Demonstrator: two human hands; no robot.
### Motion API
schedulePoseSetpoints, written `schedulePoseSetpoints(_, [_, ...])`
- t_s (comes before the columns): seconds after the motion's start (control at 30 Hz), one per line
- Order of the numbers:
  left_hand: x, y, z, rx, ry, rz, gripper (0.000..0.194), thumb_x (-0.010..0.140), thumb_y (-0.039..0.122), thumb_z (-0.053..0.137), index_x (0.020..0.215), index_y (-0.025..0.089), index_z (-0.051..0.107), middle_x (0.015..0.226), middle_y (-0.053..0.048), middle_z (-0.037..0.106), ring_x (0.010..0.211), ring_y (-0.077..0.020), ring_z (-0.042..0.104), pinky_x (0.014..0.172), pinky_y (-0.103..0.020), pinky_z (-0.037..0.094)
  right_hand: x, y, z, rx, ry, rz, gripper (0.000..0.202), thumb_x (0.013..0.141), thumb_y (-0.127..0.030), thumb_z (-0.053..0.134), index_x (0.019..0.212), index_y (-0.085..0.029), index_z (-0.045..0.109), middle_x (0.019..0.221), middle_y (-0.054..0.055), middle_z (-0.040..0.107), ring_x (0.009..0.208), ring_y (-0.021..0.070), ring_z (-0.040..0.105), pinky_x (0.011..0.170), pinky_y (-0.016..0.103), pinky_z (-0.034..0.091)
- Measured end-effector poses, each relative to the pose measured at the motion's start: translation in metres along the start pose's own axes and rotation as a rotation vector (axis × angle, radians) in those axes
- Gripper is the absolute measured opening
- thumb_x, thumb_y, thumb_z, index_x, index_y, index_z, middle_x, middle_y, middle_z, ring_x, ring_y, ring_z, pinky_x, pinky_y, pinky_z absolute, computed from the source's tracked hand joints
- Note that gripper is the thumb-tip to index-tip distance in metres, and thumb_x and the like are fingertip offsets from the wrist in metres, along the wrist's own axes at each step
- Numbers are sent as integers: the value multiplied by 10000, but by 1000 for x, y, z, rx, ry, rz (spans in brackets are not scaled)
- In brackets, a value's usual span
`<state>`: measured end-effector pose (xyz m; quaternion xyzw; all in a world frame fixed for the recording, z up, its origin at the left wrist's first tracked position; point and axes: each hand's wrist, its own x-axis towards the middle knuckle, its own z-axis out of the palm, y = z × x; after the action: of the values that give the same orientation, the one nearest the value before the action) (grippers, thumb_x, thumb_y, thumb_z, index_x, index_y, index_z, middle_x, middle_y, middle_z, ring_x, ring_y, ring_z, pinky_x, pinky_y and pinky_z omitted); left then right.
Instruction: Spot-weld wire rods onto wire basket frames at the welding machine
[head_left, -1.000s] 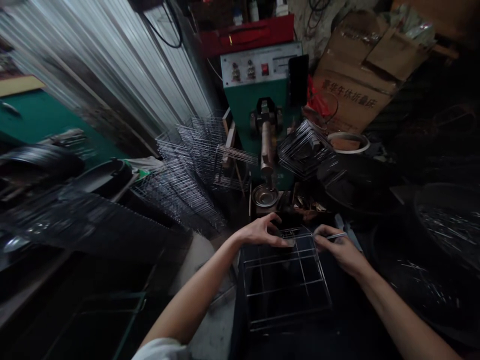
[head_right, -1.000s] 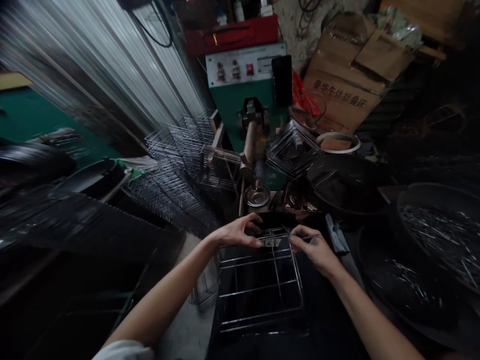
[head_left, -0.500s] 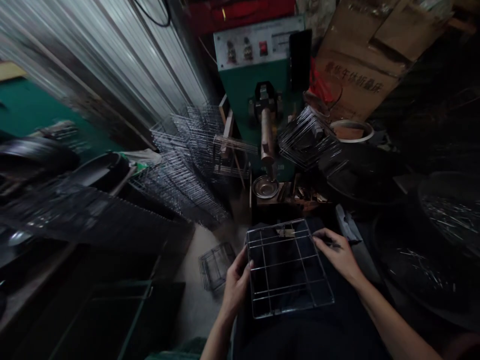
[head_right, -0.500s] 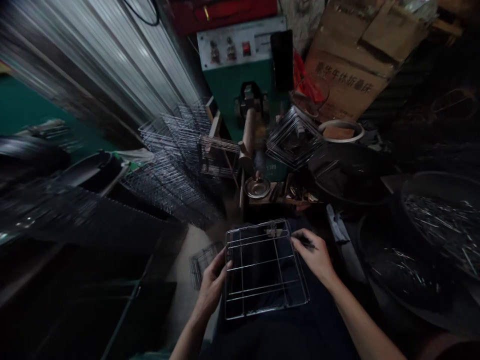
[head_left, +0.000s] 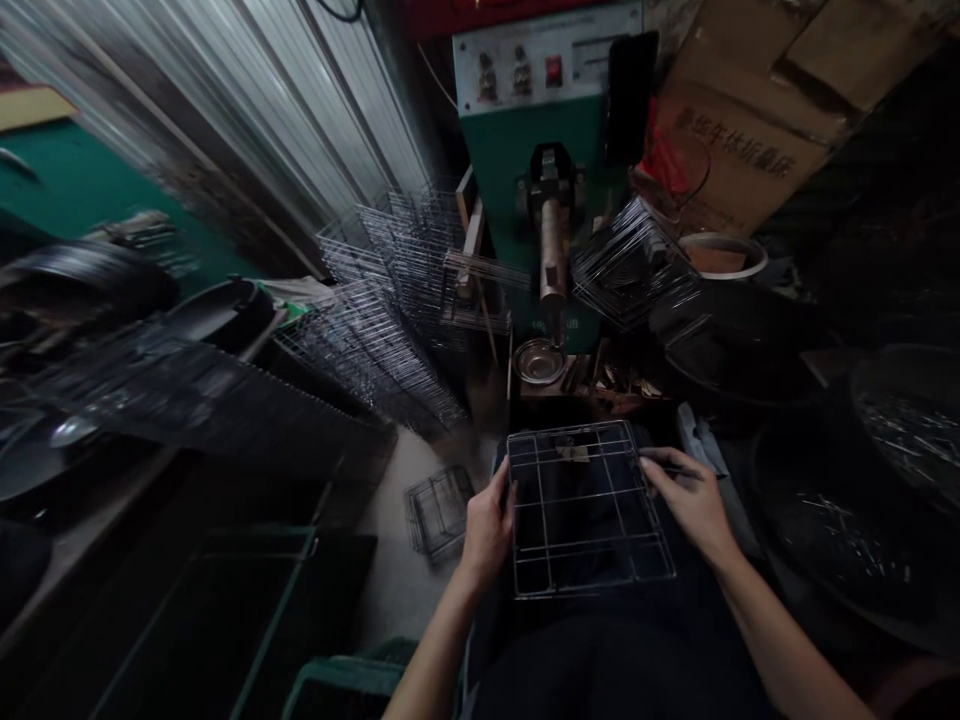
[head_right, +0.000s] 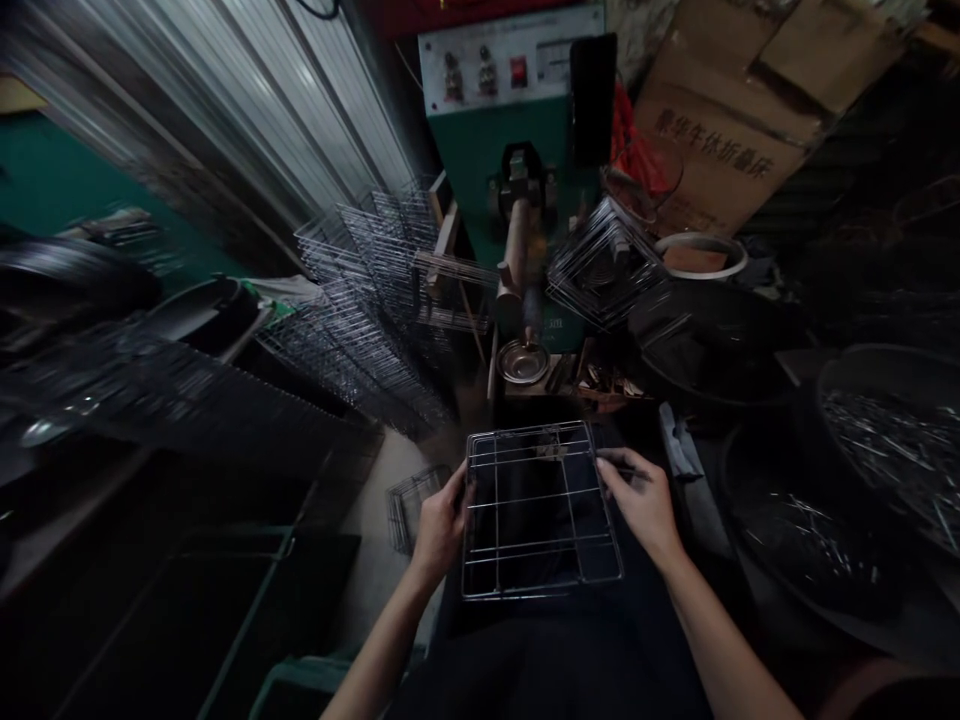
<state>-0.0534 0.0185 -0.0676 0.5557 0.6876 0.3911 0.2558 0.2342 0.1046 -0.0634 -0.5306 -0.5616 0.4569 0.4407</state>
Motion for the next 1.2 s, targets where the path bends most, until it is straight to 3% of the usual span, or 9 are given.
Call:
schedulePoseSetpoints(0.2, [-4, 1, 5, -142, 60, -126, 511, 926, 427, 534, 1382, 197, 554, 1374, -52, 620, 1277, -260, 583, 1126, -394, 444, -1, 8, -2, -100, -41, -126, 295, 883, -438, 662, 1015, -191, 752, 990, 90, 723, 892, 247, 664, 736, 333, 543])
schedulePoseSetpoints(0.4, [-3, -2, 2, -60, -32, -131, 501, 934, 400, 520, 1386, 187, 552, 1343, -69, 637, 1213, -280, 627, 1065, -402, 493, 4, 12, -3, -193, -98, -142, 312, 918, -421, 590, 1046, -181, 743, 984, 99, 714, 861, 248, 665, 735, 348, 527])
schedulePoseSetpoints(0.57, [-5, -13, -1, -205, -109, -126, 546, 934, 414, 537, 1427, 181, 501, 1444, -63, 546, 1342, -263, 518, 1154, -418, 401, 1, 9, -11, -304, -180, -202, 296, 903, -399, 614, 1074, -189, 735, 1014, 96, 701, 901, 255, 667, 739, 342, 527])
schedulePoseSetpoints(0.67, [-10, -20, 5, -257, -61, -130, 577, 926, 449, 556, 1434, 182, 494, 1456, -67, 537, 1364, -268, 494, 1185, -429, 358, -5, 15, -12, -329, -193, -228, 293, 918, -389, 609, 1094, -185, 724, 1009, 95, 687, 901, 249, 661, 751, 339, 519])
schedulePoseSetpoints(0.9, [-32, -33, 34, -223, 124, -209, 548, 914, 532, 526, 1335, 190, 604, 1350, -76, 641, 1270, -299, 584, 1127, -460, 439, -23, 33, -5, -274, -145, -287, 290, 988, -373, 536, 1162, -203, 693, 1034, 88, 658, 935, 232, 643, 814, 330, 501])
schedulePoseSetpoints(0.97, [-33, -37, 27, -204, 86, -191, 542, 920, 533, 503, 1333, 196, 608, 1340, -81, 647, 1264, -298, 585, 1123, -464, 437, -25, 34, -5, -293, -125, -298, 298, 992, -384, 527, 1162, -204, 692, 1038, 90, 654, 943, 234, 639, 835, 338, 498])
schedulePoseSetpoints(1.07, [-12, -34, -8, -114, -38, -96, 514, 904, 548, 514, 1251, 203, 671, 1210, -100, 703, 1187, -305, 615, 1081, -476, 454, -25, 31, -7, -341, -113, -303, 320, 987, -420, 520, 1148, -210, 699, 1026, 94, 659, 937, 244, 640, 835, 352, 506])
schedulePoseSetpoints(1.13, [21, -20, -36, -24, -99, 1, 496, 892, 545, 535, 1211, 199, 693, 1145, -107, 697, 1134, -296, 619, 1051, -476, 458, -24, 27, -9, -356, -130, -300, 331, 981, -433, 521, 1156, -217, 700, 1028, 94, 663, 937, 248, 643, 830, 357, 511])
schedulePoseSetpoints(1.2, [65, 3, -53, 8, -177, 103, 653, 836, 503, 643, 1415, 227, 519, 1283, -108, 625, 1196, -284, 578, 1063, -456, 436, -24, 24, -10, -353, -147, -311, 336, 979, -436, 521, 1166, -221, 699, 1029, 92, 664, 941, 249, 646, 826, 355, 514])
